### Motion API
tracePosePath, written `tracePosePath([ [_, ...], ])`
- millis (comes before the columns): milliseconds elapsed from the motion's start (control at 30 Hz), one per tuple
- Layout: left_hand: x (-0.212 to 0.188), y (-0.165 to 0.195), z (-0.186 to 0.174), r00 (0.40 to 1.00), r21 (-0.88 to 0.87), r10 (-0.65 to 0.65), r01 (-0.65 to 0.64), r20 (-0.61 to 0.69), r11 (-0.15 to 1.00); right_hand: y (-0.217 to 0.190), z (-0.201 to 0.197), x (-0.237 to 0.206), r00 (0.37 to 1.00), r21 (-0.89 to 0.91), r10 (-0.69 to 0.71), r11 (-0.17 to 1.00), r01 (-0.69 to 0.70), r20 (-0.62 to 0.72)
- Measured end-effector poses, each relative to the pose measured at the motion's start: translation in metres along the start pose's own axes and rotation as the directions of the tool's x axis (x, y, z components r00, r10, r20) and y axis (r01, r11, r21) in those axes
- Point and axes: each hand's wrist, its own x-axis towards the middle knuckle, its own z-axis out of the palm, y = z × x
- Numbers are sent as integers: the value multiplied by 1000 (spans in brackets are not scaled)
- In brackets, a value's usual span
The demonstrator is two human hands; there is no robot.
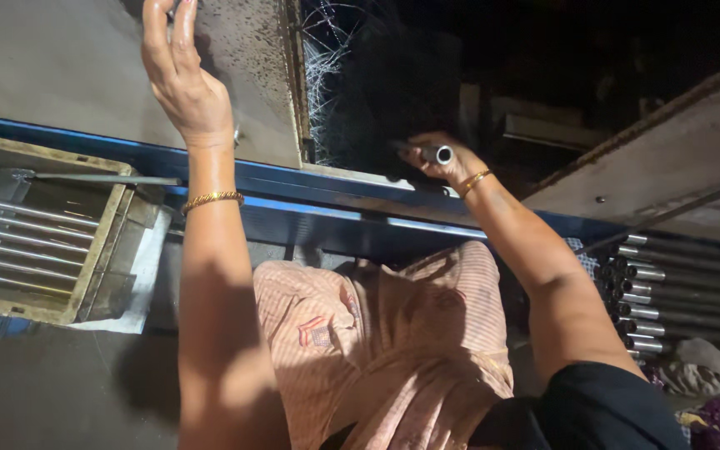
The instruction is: The person sits on the floor and cleans cylindrical metal rods using cloths. They wipe the exterior of each rod, inspect the ends, and place the cleaned rods into a nearby tray. The person also wipes a flat metal surface with a cloth.
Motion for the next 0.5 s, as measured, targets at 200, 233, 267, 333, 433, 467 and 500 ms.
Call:
tracePosePath([
  [200, -3, -4, 4, 1000, -73, -14, 14, -4, 997, -4, -23, 0, 945, -225, -116, 973, 47, -306],
  [233, -4, -5, 5, 1000, -74, -16, 16, 5, 997, -5, -29, -1, 900, -278, -200, 956, 94, -387],
  [267, -4, -7, 5, 1000, -76, -17, 18, 15, 997, -8, -32, -8, 931, -294, -130, 956, 26, -341],
  [333, -7, -8, 7, 999, -74, -21, 23, 27, 997, -15, -42, -27, 968, -334, 16, 937, -102, -251],
  [433, -6, -11, 10, 999, -71, -13, 16, 38, 997, -19, -57, -32, 971, -351, -40, 935, -47, -236],
  [467, -6, -14, 11, 999, -75, -13, 16, 46, 997, -21, -62, -27, 973, -355, -52, 934, -32, -227],
  [500, -8, -15, 11, 998, -80, -15, 20, 58, 997, -23, -69, -23, 973, -355, -64, 935, -19, -220],
])
